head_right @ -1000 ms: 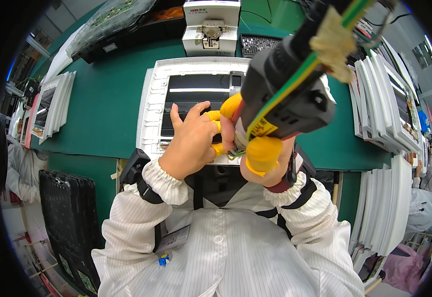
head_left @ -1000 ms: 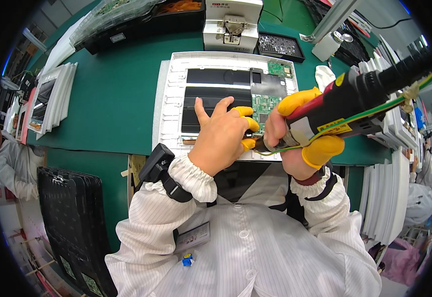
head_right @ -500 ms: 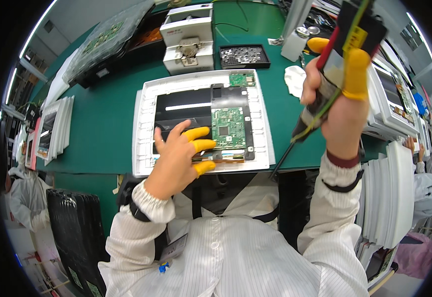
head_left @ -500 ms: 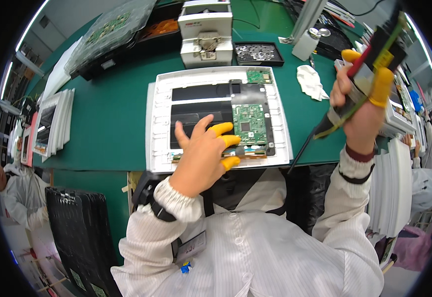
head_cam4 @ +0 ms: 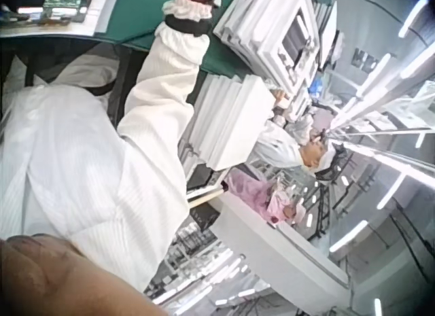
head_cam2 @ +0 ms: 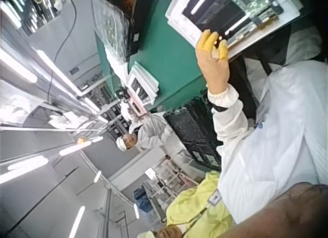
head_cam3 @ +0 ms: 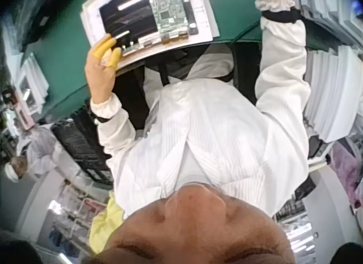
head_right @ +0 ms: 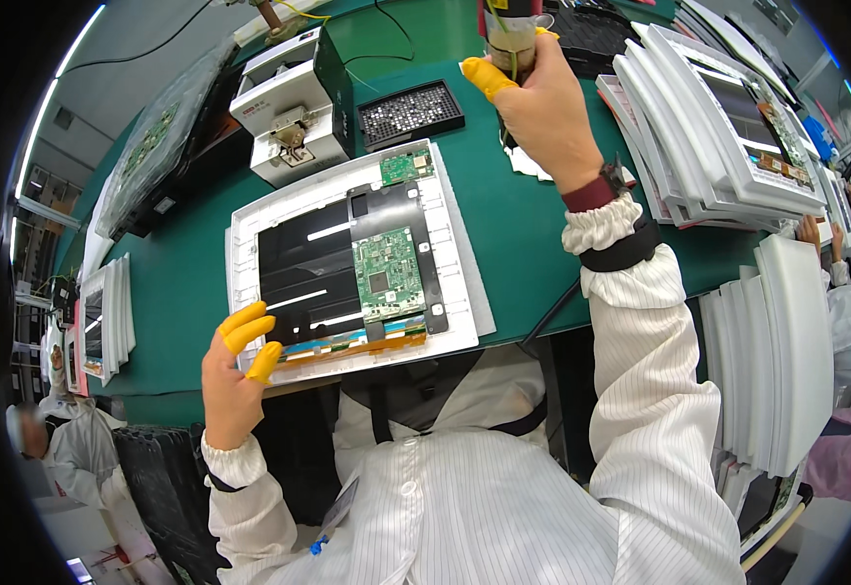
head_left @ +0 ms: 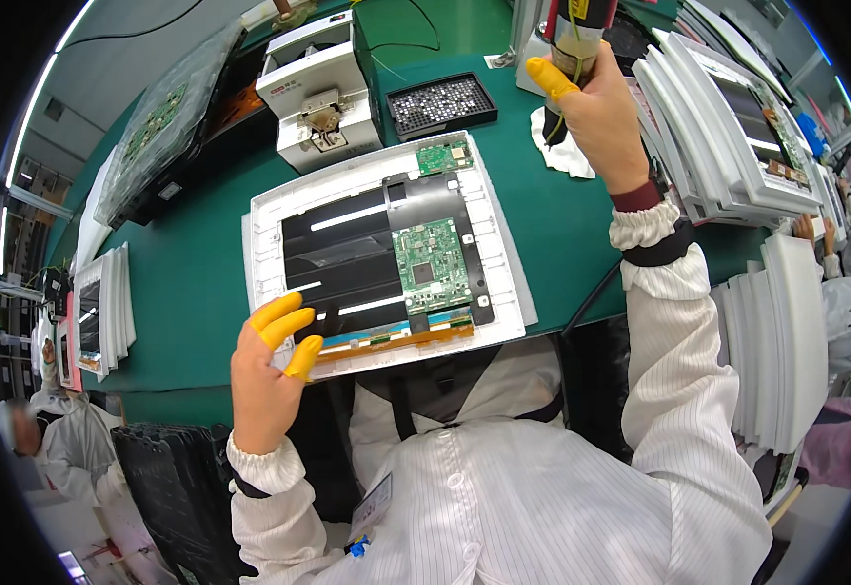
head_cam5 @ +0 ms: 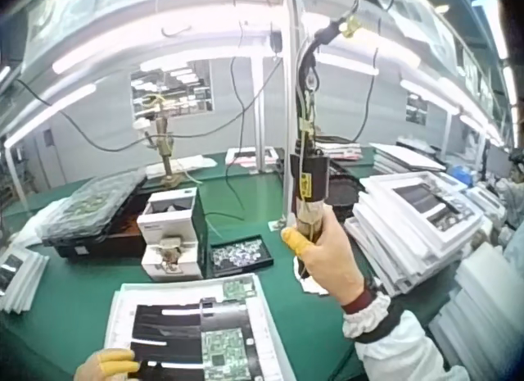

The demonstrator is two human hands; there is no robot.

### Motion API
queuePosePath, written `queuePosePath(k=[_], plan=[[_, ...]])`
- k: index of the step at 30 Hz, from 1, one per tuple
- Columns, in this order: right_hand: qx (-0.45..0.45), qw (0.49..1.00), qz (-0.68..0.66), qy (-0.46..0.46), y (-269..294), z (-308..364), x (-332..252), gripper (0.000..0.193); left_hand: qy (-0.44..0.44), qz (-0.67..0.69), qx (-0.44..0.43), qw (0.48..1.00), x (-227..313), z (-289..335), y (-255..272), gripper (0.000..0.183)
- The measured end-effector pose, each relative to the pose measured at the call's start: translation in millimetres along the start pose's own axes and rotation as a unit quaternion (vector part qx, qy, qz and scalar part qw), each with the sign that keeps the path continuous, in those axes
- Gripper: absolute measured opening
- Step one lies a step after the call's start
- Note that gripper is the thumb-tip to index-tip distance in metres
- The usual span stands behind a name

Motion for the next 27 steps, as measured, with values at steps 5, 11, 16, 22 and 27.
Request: queuePosePath(k=[5,11,16,22,27], plan=[[0.007,1.000,0.014,0.005,-11,1,3,0.039,0.084,0.018,0.042,0.995,-29,-2,13,0.026],[0.000,0.999,0.002,-0.032,-17,8,6,0.037,0.133,0.029,0.073,0.988,-55,-12,19,0.029],[-0.001,0.997,-0.027,-0.068,-17,14,5,0.054,0.125,0.013,0.053,0.991,-57,-18,18,0.029],[0.067,0.997,0.030,0.025,5,43,-23,0.068,0.183,0.026,0.055,0.981,-59,-24,25,0.033],[-0.018,0.996,0.061,-0.055,36,108,-26,0.051,0.267,0.086,0.054,0.958,-95,-35,26,0.034]])
Point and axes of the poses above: each hand's wrist, its own z-axis away from the middle knuckle, its own y-axis out of the back of the hand, x = y × z, the point moved 3 cm from there along -z, towards the middle knuckle, and after that the axes turned 15 degrees about x, right-handed, at the moved point
